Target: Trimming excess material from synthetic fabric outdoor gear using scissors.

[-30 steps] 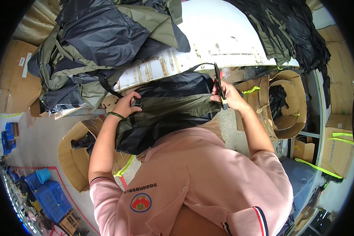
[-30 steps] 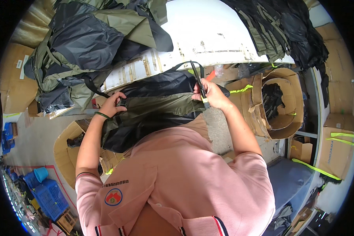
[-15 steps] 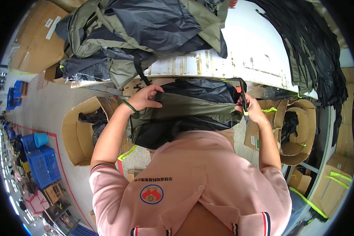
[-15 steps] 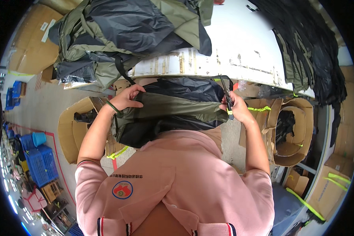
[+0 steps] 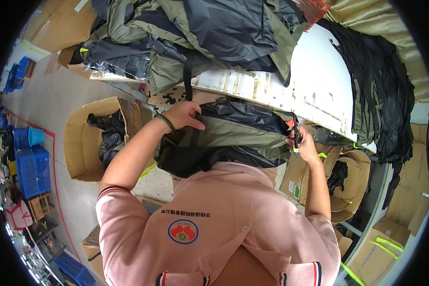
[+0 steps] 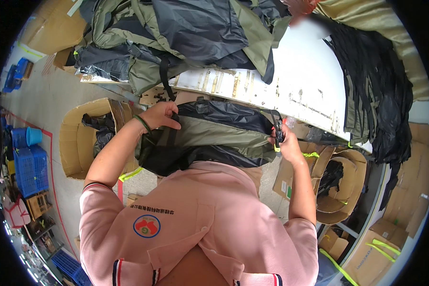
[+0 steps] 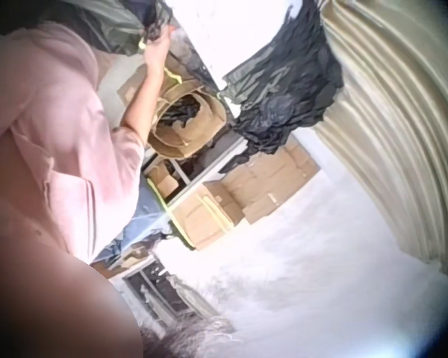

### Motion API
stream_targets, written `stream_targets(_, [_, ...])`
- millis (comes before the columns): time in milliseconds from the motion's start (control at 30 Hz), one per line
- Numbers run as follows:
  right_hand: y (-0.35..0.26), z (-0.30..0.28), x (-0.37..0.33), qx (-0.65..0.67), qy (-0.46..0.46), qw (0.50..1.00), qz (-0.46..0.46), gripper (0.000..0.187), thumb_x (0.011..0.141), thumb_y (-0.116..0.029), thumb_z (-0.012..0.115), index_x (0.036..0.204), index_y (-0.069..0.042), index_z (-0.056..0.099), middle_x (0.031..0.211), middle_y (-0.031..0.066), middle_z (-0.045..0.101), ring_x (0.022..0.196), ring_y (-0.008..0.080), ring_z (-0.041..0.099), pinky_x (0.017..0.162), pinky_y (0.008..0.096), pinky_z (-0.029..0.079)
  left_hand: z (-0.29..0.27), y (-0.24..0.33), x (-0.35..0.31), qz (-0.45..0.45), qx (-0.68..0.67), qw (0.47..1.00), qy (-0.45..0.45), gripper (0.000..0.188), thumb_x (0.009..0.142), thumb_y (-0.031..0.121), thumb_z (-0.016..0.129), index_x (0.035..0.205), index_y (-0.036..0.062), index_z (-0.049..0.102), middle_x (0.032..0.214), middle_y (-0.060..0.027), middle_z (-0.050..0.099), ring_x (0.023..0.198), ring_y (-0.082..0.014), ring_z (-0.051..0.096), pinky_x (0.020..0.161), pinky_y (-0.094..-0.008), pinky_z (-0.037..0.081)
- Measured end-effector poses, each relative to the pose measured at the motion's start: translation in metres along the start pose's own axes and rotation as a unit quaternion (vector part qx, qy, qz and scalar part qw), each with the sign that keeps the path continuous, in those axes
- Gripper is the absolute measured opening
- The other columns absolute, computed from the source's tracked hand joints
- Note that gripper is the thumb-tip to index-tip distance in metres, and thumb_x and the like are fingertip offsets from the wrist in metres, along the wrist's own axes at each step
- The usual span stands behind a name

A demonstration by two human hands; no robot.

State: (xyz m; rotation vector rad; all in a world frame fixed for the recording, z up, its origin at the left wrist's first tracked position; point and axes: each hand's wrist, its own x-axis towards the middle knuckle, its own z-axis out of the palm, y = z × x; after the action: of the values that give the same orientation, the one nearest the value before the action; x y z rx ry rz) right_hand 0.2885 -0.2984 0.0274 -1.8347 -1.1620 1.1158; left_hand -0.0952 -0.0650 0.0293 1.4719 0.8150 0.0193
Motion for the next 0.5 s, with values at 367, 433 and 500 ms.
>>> stream_targets(367, [-0.105,0.032,0.008,-0.320,0.064,0.935,-0.138,0.059,0.059,-0.045,0.084,0.086,-0.003,0.052,0.069,0.0071,0.058,0.064,0.0227,0.062,0.060,0.0349,0.049,0.020,0.036,-0.028,0.297,0.023,0.949,0.099,0.018,0.072,-0.005,0.071,0.083,0.0077,0.066,0.109,0.0000,0.054,0.080,-0.0074,0.052,0.069,-0.0218,0.043])
stream_targets(433, [-0.120,0.048,0.007,-0.312,0.011,0.937,-0.154,0.060,0.058,-0.048,0.084,0.084,-0.003,0.053,0.067,0.0073,0.057,0.062,0.0246,0.060,0.059,0.0373,0.048,0.023,0.041,-0.029,0.349,0.064,0.927,0.124,0.015,0.073,-0.004,0.070,0.084,0.0064,0.068,0.110,-0.0015,0.057,0.081,-0.0084,0.054,0.071,-0.0220,0.044])
stream_targets(500, [-0.124,0.063,0.008,-0.300,-0.025,0.937,-0.180,0.062,0.057,-0.050,0.083,0.083,-0.003,0.053,0.065,0.0080,0.056,0.061,0.0275,0.060,0.058,0.0379,0.047,0.022,0.040,-0.026,0.357,0.047,0.927,0.100,0.016,0.072,-0.005,0.070,0.083,0.0061,0.068,0.104,-0.0026,0.060,0.077,-0.0090,0.052,0.069,-0.0225,0.042])
